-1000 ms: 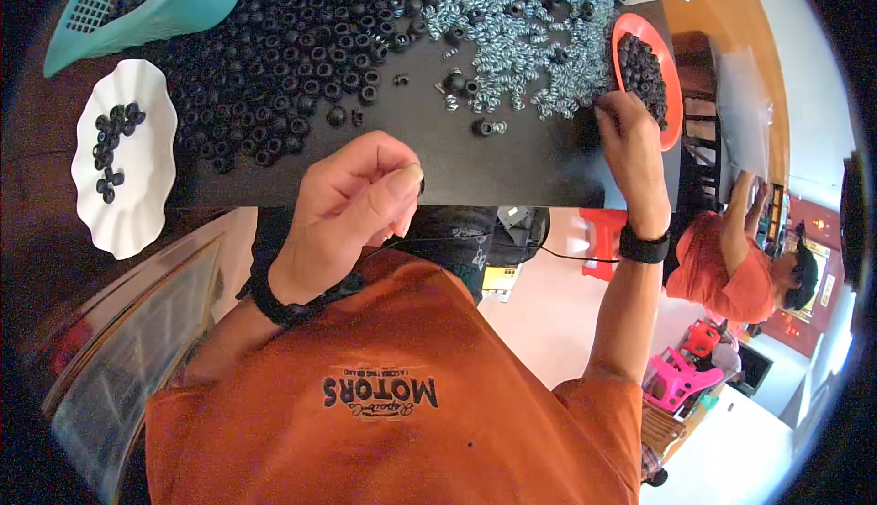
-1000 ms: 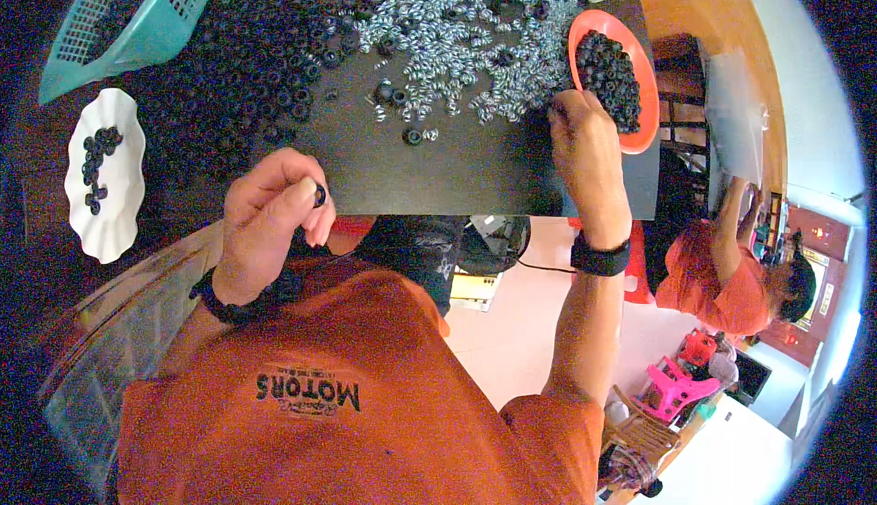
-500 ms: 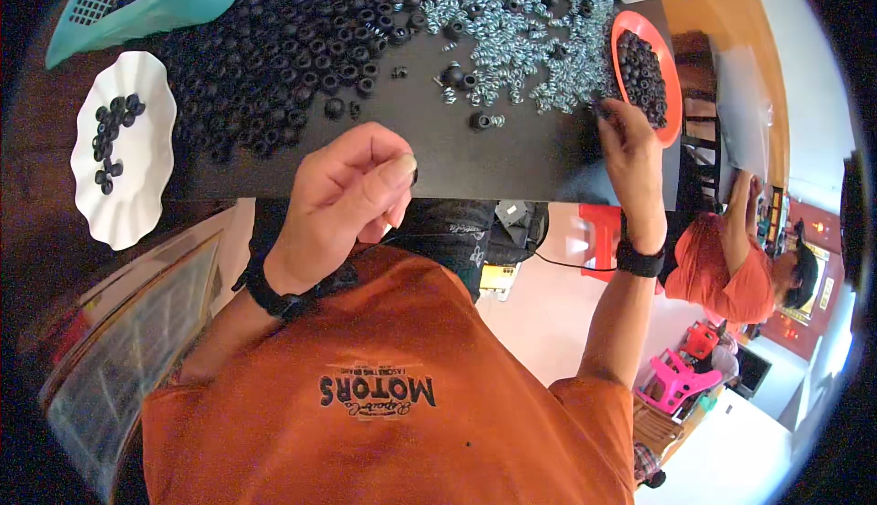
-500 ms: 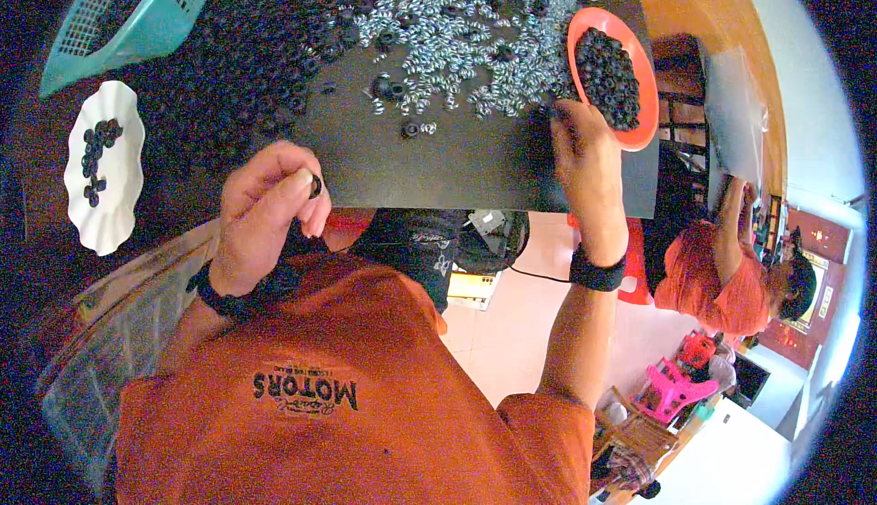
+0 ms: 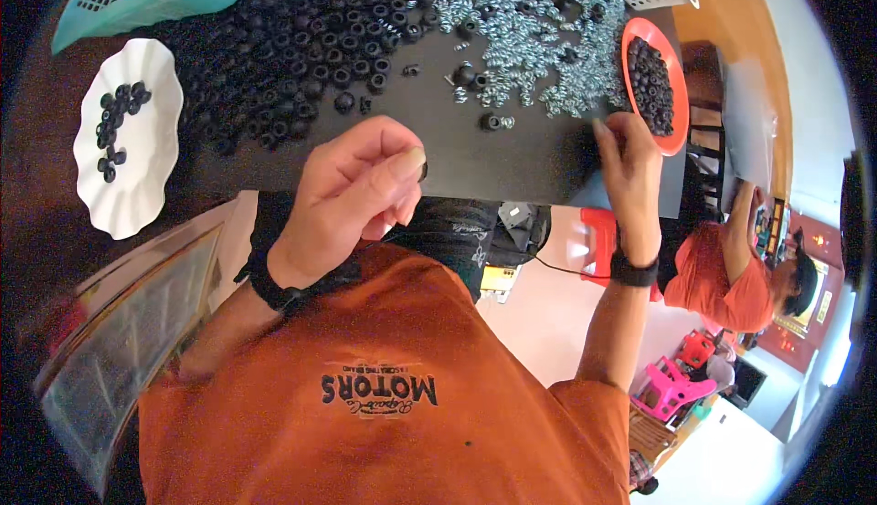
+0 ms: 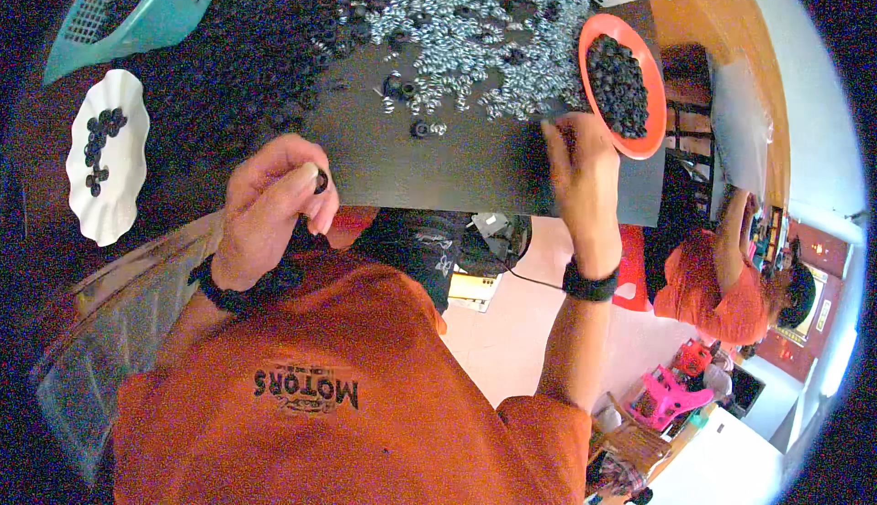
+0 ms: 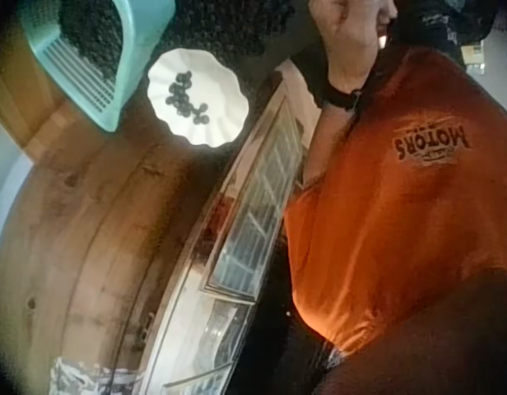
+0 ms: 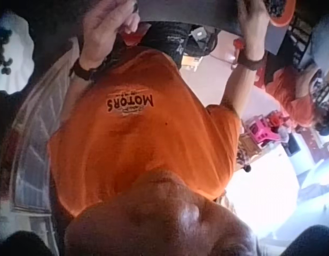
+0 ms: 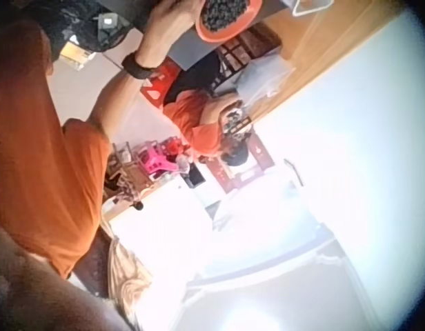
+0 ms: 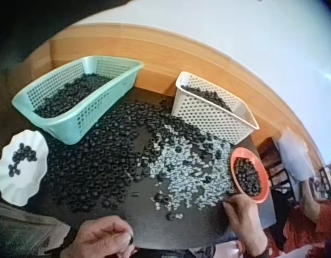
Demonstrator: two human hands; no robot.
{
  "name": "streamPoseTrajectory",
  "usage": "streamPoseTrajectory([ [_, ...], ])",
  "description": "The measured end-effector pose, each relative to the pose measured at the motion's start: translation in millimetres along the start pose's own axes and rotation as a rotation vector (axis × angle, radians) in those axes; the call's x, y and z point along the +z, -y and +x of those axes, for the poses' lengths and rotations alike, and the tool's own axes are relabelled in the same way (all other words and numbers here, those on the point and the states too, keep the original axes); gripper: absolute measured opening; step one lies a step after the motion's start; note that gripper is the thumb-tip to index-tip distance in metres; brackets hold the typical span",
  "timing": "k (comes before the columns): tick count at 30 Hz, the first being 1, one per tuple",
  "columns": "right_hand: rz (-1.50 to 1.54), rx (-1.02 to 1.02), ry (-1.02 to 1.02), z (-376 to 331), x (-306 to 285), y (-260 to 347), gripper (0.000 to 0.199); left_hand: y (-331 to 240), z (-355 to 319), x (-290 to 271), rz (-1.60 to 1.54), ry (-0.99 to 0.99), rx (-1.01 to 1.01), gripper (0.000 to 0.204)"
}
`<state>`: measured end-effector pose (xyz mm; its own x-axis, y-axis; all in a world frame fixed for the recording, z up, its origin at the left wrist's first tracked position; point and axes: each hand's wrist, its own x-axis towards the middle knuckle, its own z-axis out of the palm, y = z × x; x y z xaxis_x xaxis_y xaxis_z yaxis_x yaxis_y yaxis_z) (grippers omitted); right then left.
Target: The person is manually sorting and inspecting small black rubber rings at a manual workstation.
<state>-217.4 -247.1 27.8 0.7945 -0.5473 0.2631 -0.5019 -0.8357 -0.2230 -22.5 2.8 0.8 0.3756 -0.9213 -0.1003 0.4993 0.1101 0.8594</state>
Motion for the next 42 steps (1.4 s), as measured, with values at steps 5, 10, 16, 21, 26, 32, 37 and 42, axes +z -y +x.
streamPoseTrajectory([
  [5, 0.52, -0.109, 0.063, 3, -12, 105, 0.014, -3, 1, -7, -0.138, 0.026, -0.044, 0.019],
  [10, 0.638, -0.441, 0.09, 15, -8, 150, 0.027, -8, -1, -13, -0.12, 0.09, -0.102, 0.018],
  [16, 0.429, -0.529, 0.088, 17, -8, 162, 0.03, -21, -3, -16, -0.063, 0.223, -0.118, 0.013],
  [21, 0.54, -0.513, 0.222, 24, -5, 157, 0.033, -22, -3, -20, -0.101, 0.291, -0.181, 0.013],
  [26, 0.878, -0.057, 0.543, 19, 11, 151, 0.039, -18, -1, -23, 0.023, 0.342, -0.116, 0.019],
  [32, 0.969, 0.081, 0.574, 21, 6, 157, 0.036, -20, -9, -22, 0.004, 0.201, -0.086, 0.018],
  [37, 0.578, -0.131, 0.329, 60, 7, 142, 0.013, -11, -7, -29, -0.149, 0.073, 0.064, 0.018],
  [42, 0.159, -0.409, 0.309, 79, 26, 152, 0.018, -10, -6, -31, -0.25, 0.05, 0.099, 0.021],
])
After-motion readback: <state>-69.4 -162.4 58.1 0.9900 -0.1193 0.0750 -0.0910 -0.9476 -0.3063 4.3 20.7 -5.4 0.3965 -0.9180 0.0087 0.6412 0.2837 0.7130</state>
